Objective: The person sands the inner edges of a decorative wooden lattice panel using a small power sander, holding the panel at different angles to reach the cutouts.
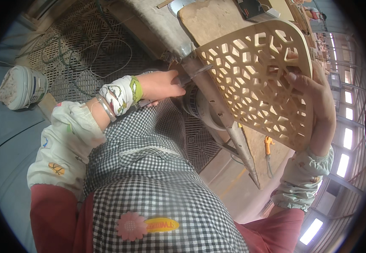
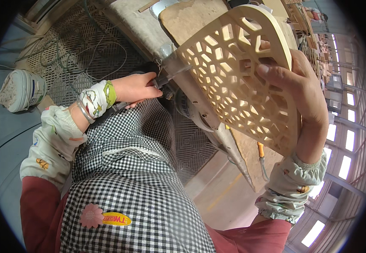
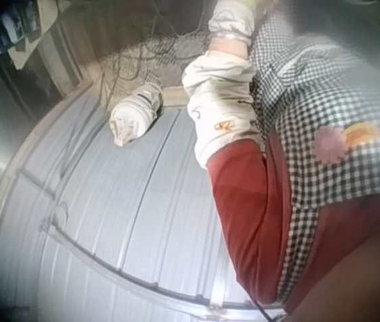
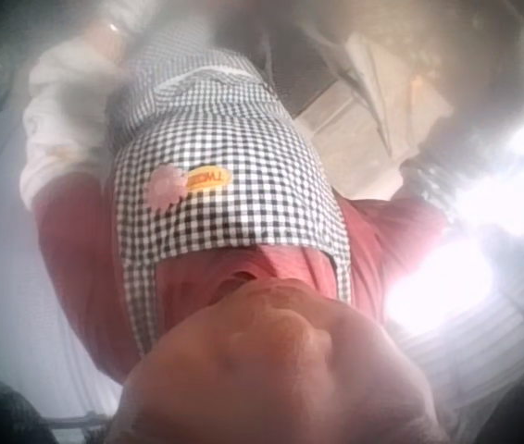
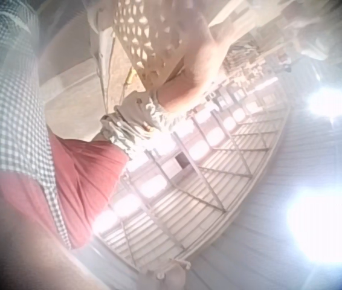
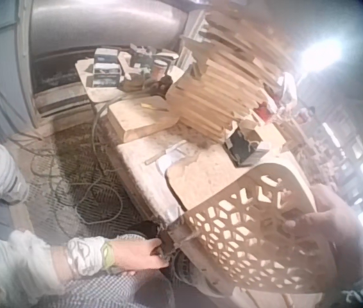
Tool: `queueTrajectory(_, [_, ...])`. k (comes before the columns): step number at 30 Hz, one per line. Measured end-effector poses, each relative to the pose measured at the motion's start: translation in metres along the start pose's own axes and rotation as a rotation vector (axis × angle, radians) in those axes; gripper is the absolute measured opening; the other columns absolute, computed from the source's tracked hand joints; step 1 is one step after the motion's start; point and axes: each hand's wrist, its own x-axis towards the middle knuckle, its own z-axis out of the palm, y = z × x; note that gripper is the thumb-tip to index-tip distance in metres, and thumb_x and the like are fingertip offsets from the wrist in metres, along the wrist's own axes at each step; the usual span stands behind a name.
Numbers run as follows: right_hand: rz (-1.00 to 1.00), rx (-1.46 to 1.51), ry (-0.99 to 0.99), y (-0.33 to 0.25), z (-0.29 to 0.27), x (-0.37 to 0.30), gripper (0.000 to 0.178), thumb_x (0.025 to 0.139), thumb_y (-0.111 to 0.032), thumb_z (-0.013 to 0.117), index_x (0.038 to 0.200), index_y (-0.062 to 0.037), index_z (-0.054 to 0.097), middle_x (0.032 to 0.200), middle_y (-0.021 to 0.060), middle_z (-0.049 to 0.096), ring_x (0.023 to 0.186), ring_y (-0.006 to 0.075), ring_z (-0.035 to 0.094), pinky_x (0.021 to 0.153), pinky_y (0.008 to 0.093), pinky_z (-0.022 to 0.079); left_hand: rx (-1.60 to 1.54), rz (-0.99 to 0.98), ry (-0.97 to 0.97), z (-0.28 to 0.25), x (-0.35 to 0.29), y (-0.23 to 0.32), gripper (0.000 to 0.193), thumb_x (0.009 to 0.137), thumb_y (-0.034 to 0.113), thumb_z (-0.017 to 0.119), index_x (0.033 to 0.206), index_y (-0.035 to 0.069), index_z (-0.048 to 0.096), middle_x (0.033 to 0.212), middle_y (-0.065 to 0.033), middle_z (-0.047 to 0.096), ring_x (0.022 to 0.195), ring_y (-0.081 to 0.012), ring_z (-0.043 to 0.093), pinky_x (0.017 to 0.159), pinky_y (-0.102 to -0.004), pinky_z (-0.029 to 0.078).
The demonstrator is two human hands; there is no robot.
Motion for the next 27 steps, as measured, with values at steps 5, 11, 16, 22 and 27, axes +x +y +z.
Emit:
queueTrajectory(5, [-0.126, 0.078, 0.08, 0.002, 0.019, -0.013, 0.062, 0.085, -0.02, 0.08, 0.138, 0.0057, 0.061, 0.12, 0.0164, 0.073, 0.105, 0.0224, 0.071, 0.096, 0.0348, 0.055, -0.406, 0.024, -0.21, -0.012, 0.009, -0.022, 0.044, 0.103, 0.04, 0.064, 0.111, -0.002, 0.051, 0.065, -0.0028, 0.051, 0.046, -0.0119, 0.053, 0.037, -0.0292, 0.047])
queueTrajectory(11, [-0.095, 0.081, -0.026, 0.001, 0.009, -0.006, 0.061, 0.083, -0.017, 0.078, 0.137, 0.0065, 0.062, 0.119, 0.0157, 0.073, 0.107, 0.0218, 0.07, 0.097, 0.0338, 0.055, -0.394, 0.054, -0.189, -0.007, 0.021, -0.015, 0.053, 0.104, 0.038, 0.064, 0.126, -0.007, 0.047, 0.061, -0.0026, 0.052, 0.043, -0.0121, 0.053, 0.037, -0.0293, 0.047])
queueTrajectory(16, [-0.107, 0.098, 0.009, 0.002, 0.015, -0.009, 0.061, 0.084, -0.018, 0.079, 0.137, 0.006, 0.062, 0.121, 0.0155, 0.072, 0.108, 0.0219, 0.07, 0.099, 0.0347, 0.054, -0.14, 0.108, 0.043, 0.001, 0.025, 0.0, 0.044, 0.102, 0.04, 0.066, 0.113, -0.002, 0.055, 0.072, -0.0088, 0.062, 0.05, -0.016, 0.061, 0.045, -0.0338, 0.049])
queueTrajectory(22, [-0.051, -0.016, 0.087, 0.0, 0.012, -0.011, 0.065, 0.084, -0.025, 0.084, 0.138, 0.0038, 0.063, 0.122, 0.0151, 0.072, 0.11, 0.0246, 0.07, 0.101, 0.0371, 0.053, 0.135, -0.057, 0.167, 0.026, -0.031, 0.015, 0.057, 0.096, 0.045, 0.065, 0.123, -0.006, 0.061, 0.108, -0.0262, 0.075, 0.105, -0.0419, 0.072, 0.096, -0.0459, 0.056])
queueTrajectory(27, [0.02, -0.068, 0.149, -0.002, 0.014, -0.011, 0.06, 0.086, -0.029, 0.084, 0.134, 0.0002, 0.064, 0.115, 0.0115, 0.072, 0.105, 0.0209, 0.065, 0.094, 0.0372, 0.05, 0.201, 0.073, 0.472, 0.073, -0.038, 0.016, 0.05, 0.097, 0.038, 0.066, 0.121, -0.004, 0.054, 0.091, -0.0216, 0.075, 0.087, -0.0435, 0.074, 0.079, -0.0513, 0.058])
